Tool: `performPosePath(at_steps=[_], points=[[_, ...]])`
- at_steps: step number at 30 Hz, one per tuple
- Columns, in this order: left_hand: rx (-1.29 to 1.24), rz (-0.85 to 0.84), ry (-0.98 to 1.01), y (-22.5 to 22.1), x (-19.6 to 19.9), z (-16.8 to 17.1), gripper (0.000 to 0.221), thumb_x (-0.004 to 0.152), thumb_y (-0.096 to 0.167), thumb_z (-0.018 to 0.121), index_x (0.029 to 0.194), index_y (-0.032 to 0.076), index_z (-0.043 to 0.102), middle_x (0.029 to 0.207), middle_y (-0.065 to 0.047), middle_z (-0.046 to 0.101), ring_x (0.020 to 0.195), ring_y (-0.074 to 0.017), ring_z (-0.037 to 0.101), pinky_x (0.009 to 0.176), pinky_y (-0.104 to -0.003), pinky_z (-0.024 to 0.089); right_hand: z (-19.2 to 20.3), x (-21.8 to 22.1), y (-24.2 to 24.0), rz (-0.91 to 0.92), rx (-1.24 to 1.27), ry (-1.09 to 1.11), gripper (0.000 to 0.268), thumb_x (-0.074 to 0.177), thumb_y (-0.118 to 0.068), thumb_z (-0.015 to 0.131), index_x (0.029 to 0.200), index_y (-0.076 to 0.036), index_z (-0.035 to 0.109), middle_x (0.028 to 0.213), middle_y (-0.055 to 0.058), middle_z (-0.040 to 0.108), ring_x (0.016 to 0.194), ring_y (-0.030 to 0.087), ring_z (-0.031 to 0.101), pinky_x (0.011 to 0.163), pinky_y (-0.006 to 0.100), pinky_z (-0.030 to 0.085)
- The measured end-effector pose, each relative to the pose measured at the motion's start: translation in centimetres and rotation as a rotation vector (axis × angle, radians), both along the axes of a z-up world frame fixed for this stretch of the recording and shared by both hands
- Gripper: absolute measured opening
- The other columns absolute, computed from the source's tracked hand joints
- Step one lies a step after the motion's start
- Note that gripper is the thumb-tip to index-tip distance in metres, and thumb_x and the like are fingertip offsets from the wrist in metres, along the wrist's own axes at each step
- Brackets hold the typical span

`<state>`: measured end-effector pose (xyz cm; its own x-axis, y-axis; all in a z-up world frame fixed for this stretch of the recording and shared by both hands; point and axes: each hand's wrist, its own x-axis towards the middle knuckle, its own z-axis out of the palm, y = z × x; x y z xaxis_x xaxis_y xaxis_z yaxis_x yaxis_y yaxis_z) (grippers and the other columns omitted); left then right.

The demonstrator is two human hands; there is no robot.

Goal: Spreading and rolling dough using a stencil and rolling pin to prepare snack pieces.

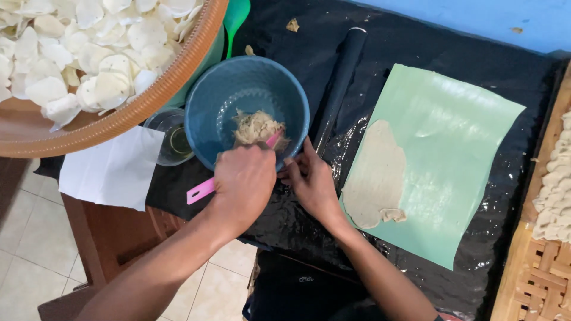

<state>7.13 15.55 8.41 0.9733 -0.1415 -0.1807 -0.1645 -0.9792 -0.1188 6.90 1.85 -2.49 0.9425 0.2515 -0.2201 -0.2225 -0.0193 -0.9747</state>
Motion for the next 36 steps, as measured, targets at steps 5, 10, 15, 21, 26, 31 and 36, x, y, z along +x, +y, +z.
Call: performPosePath(at_steps=[5, 10, 15, 21, 26, 31, 36], points=[[-0.213, 0.053, 0.001, 2.9, 0.5, -2.4, 0.022, 0.092, 0.018, 0.062, 0.077, 0.007, 0.075, 0.071, -0.019, 0.072, 0.067, -0.0369, 0.074, 0.059, -0.048, 0.058, -0.1, -0.2, 0.4, -0.001, 0.014, -0.027, 0.067, 0.101, -0.004, 0.056, 0.160, 0.001, 0.025, 0.088, 0.011, 0.073, 0.077, 0.014, 0.074, 0.068, 0.029, 0.065], [-0.382, 0.211, 0.054, 3.3, 0.6, -2.3, 0.033, 0.101, 0.028, 0.056, 0.088, 0.003, 0.073, 0.074, -0.026, 0.070, 0.069, -0.0455, 0.070, 0.063, -0.055, 0.055, 0.3, -0.3, 0.6, 0.007, -0.018, -0.026, 0.069, 0.101, -0.005, 0.054, 0.160, 0.000, 0.019, 0.084, 0.011, 0.073, 0.075, 0.015, 0.076, 0.067, 0.029, 0.065], [-0.430, 0.227, 0.142, 4.8, 1.3, -1.9, 0.033, 0.100, 0.036, 0.058, 0.097, 0.008, 0.074, 0.086, -0.023, 0.072, 0.082, -0.0465, 0.068, 0.073, -0.057, 0.053, -0.5, -0.2, 0.7, -0.018, 0.107, -0.007, 0.070, 0.103, -0.004, 0.054, 0.163, -0.001, 0.017, 0.089, 0.012, 0.072, 0.078, 0.017, 0.075, 0.070, 0.031, 0.067], [-0.542, 0.173, 0.160, 7.1, 1.1, -1.6, 0.029, 0.098, 0.034, 0.057, 0.100, 0.010, 0.074, 0.083, -0.021, 0.071, 0.082, -0.0443, 0.067, 0.069, -0.054, 0.052, -1.7, -0.2, 0.8, -0.020, 0.210, 0.048, 0.070, 0.104, -0.004, 0.051, 0.164, -0.003, 0.014, 0.094, 0.012, 0.071, 0.080, 0.017, 0.074, 0.075, 0.031, 0.066], [-0.674, 0.230, 0.275, 9.6, 1.0, -3.9, 0.040, 0.102, 0.037, 0.058, 0.088, 0.001, 0.066, 0.069, -0.021, 0.061, 0.065, -0.0393, 0.061, 0.060, -0.046, 0.047, -2.9, 0.0, 0.4, 0.015, 0.343, 0.100, 0.070, 0.105, -0.005, 0.049, 0.165, -0.005, 0.013, 0.101, 0.013, 0.069, 0.088, 0.018, 0.073, 0.083, 0.033, 0.064], [-0.719, 0.248, 0.103, 4.4, -2.1, -1.1, 0.036, 0.103, 0.035, 0.057, 0.090, 0.002, 0.065, 0.066, -0.019, 0.057, 0.057, -0.0340, 0.058, 0.056, -0.040, 0.044, 0.6, -3.0, -4.8, 0.010, 0.386, 0.155, 0.070, 0.105, -0.009, 0.049, 0.162, -0.008, 0.007, 0.111, 0.011, 0.072, 0.094, 0.016, 0.072, 0.088, 0.031, 0.062], [-0.992, -0.016, -0.089, -4.7, -7.8, -3.5, 0.017, 0.104, 0.015, 0.058, 0.117, 0.007, 0.064, 0.096, -0.018, 0.068, 0.086, -0.0385, 0.067, 0.069, -0.043, 0.053, 4.0, -9.6, -16.2, -0.283, -0.358, -0.001, 0.041, 0.098, -0.012, 0.063, 0.139, -0.006, 0.063, 0.106, 0.007, 0.080, 0.090, 0.013, 0.072, 0.076, 0.029, 0.060]])
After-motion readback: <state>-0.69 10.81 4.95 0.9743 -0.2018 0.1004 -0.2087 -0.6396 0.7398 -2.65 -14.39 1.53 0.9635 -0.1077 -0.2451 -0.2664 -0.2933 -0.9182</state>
